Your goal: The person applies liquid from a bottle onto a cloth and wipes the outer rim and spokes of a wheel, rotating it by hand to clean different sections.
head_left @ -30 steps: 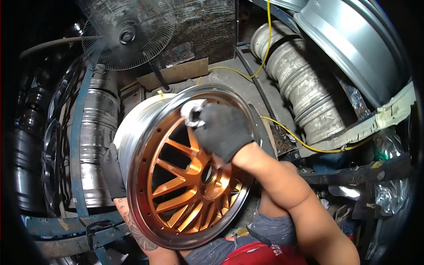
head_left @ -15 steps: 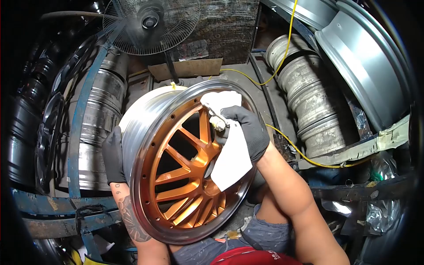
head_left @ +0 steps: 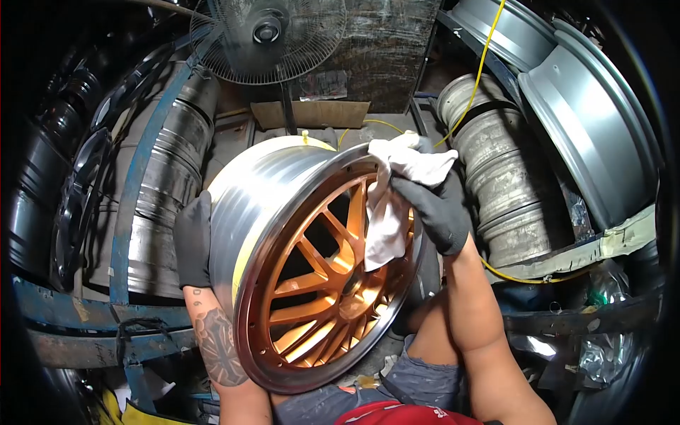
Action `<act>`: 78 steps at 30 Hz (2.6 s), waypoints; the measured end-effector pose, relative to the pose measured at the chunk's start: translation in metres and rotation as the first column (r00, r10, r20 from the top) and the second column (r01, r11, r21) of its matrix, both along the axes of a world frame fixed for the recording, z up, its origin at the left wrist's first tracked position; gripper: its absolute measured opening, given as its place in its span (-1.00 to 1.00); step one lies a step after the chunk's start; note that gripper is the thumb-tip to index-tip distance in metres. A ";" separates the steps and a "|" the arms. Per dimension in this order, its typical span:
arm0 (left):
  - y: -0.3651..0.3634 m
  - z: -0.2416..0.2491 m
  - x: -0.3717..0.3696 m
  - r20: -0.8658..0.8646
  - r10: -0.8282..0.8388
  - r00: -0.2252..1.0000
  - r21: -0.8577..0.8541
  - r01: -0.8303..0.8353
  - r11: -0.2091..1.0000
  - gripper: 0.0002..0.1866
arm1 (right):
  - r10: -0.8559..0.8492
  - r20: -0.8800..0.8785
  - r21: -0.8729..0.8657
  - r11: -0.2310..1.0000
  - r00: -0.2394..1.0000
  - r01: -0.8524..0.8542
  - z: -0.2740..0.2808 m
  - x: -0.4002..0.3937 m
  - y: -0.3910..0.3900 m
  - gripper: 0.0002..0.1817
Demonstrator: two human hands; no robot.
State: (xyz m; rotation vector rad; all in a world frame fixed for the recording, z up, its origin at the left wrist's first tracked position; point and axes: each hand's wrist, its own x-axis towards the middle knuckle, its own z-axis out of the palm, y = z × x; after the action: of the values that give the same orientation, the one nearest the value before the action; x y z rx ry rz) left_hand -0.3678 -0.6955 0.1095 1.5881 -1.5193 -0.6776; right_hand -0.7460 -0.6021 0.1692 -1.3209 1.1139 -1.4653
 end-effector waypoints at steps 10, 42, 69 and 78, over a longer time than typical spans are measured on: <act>-0.007 -0.006 0.000 0.024 0.023 0.999 -0.016 -0.022 1.000 -0.43 | -0.211 0.090 -0.405 0.885 0.973 0.229 -0.063 0.034 -0.009 -0.61; -0.009 -0.005 0.003 0.059 0.041 0.997 -0.014 -0.040 0.999 -0.46 | 0.044 -0.088 0.117 0.993 0.995 -0.033 -0.019 0.010 0.004 -0.72; -0.011 -0.006 0.003 0.054 0.106 0.993 0.061 -0.109 0.992 -0.36 | -0.097 -0.792 -0.192 0.977 0.602 -0.096 0.006 0.065 0.003 -0.67; -0.013 -0.001 0.002 0.156 0.085 0.984 0.084 -0.099 0.992 -0.40 | -0.049 -0.829 -0.215 0.947 0.557 -0.237 0.013 0.087 0.017 -0.74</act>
State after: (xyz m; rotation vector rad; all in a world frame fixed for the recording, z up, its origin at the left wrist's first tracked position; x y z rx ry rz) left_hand -0.3656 -0.7085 0.1080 1.8034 -1.5319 -0.5920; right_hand -0.6592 -0.5848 0.1822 -2.4128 1.3719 -0.9017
